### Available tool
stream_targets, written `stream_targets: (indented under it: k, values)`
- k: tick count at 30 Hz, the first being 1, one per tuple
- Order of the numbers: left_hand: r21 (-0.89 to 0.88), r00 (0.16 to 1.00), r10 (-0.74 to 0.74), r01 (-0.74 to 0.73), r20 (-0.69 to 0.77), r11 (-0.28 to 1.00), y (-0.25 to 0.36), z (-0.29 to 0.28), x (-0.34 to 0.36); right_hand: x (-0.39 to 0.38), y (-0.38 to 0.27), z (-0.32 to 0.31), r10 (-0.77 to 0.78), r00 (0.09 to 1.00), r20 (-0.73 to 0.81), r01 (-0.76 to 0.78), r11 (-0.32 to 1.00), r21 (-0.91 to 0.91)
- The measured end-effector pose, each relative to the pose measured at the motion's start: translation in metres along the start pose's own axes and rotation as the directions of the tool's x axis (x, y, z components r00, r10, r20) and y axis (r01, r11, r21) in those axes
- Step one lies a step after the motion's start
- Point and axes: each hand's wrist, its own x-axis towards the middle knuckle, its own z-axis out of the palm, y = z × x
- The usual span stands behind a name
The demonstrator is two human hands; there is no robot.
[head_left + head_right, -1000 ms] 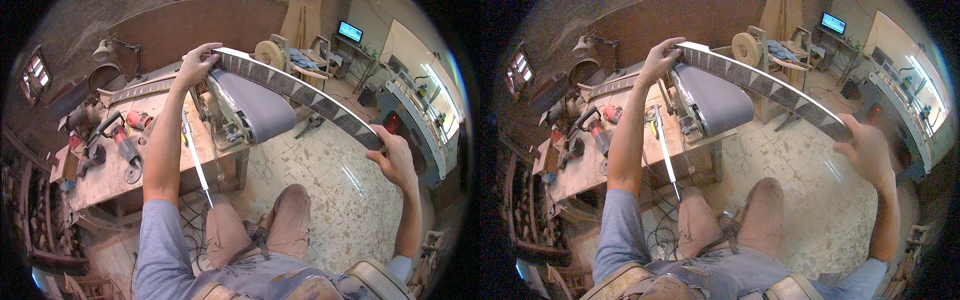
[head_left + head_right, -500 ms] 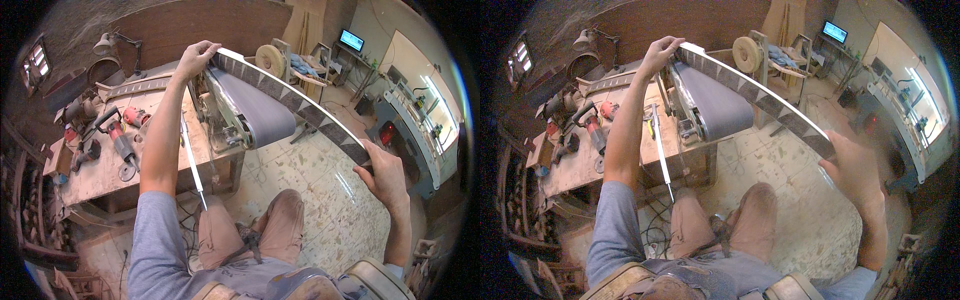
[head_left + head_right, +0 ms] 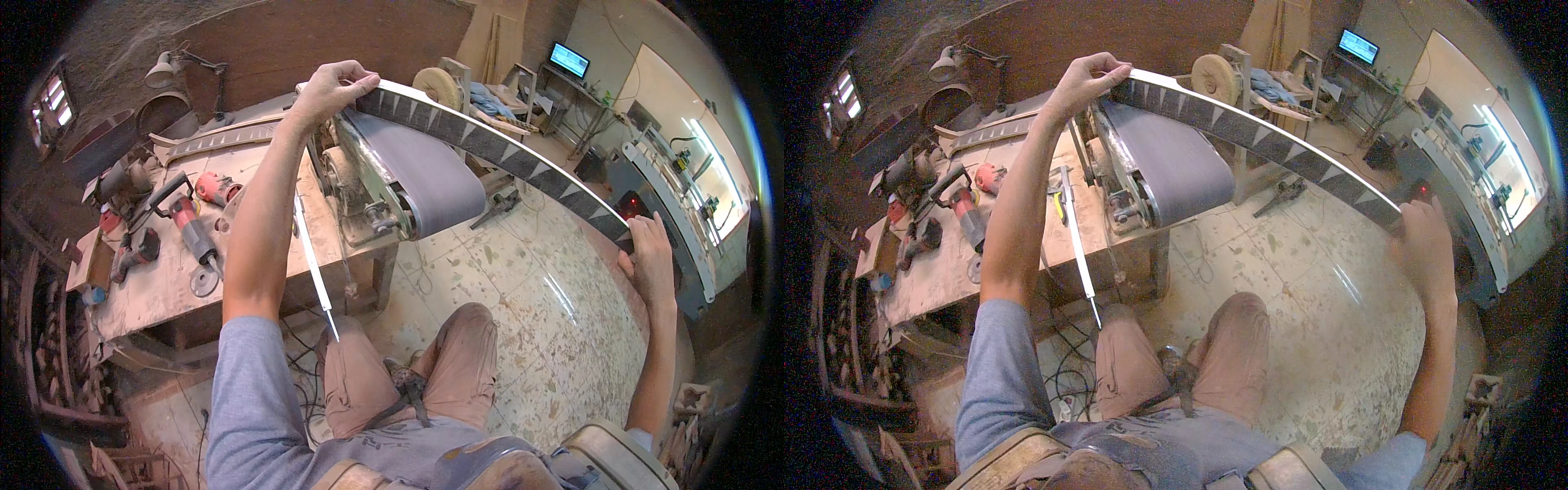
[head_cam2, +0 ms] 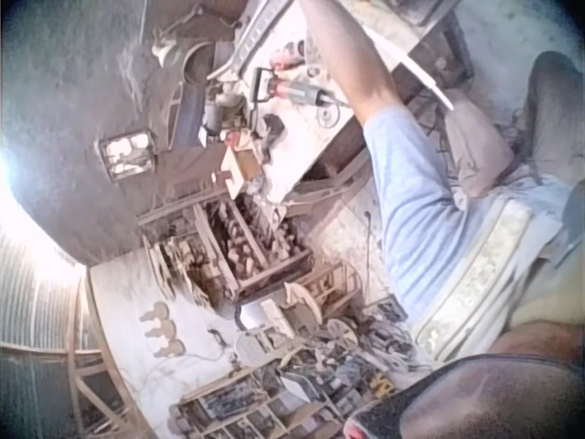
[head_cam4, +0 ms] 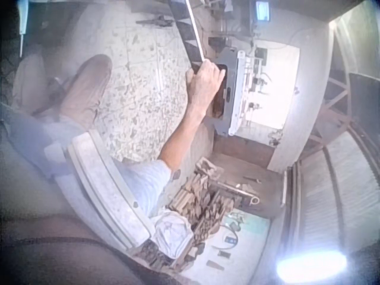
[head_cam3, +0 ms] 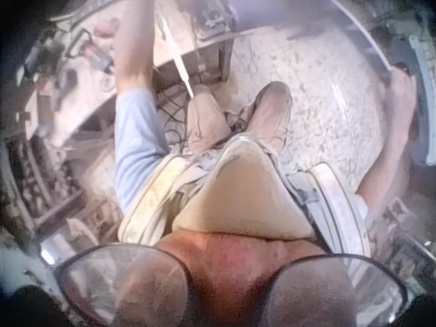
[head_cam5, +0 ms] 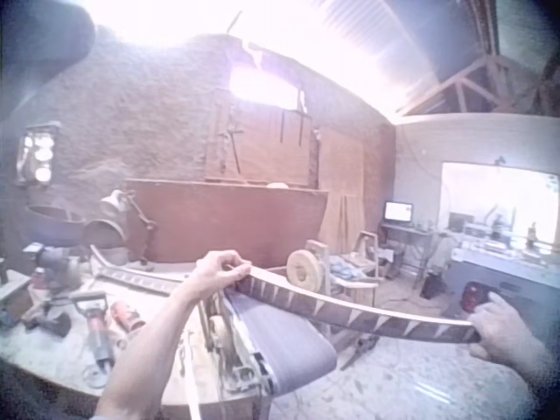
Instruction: The person measures the neck of a guitar using a caliper and then sands the sides of the guitar neck on a belt sander.
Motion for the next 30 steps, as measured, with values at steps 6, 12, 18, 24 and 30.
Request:
stream_targets:
  k: [6, 12, 18, 24, 30]
  values:
    - [-0.045, 0.999, 0.043, -0.043, -0.013, 0.998, 0.003, 0.009, 0.0, 0.004, 0.025, 0.01, 0.131, 0.969, 0.211, -0.133, 0.991, -0.002]
    - [-0.024, 1.0, 0.018, -0.019, -0.021, 1.0, 0.01, 0.014, -0.004, -0.002, 0.036, 0.017, 0.135, 0.973, 0.187, -0.138, 0.99, 0.005]
    - [0.036, 0.997, -0.06, 0.061, -0.045, 0.997, 0.006, 0.0, -0.005, 0.005, 0.022, 0.017, -0.003, 0.997, 0.072, 0.0, 0.999, 0.042]
    - [0.062, 0.999, -0.019, 0.021, -0.042, 0.998, -0.006, -0.019, -0.003, 0.01, 0.008, 0.012, -0.046, 0.999, -0.005, 0.046, 0.999, 0.028]
    - [0.101, 0.993, -0.077, 0.068, 0.091, 0.993, 0.024, -0.011, -0.008, -0.009, 0.035, 0.03, 0.014, 1.0, -0.018, -0.014, 1.0, -0.009]
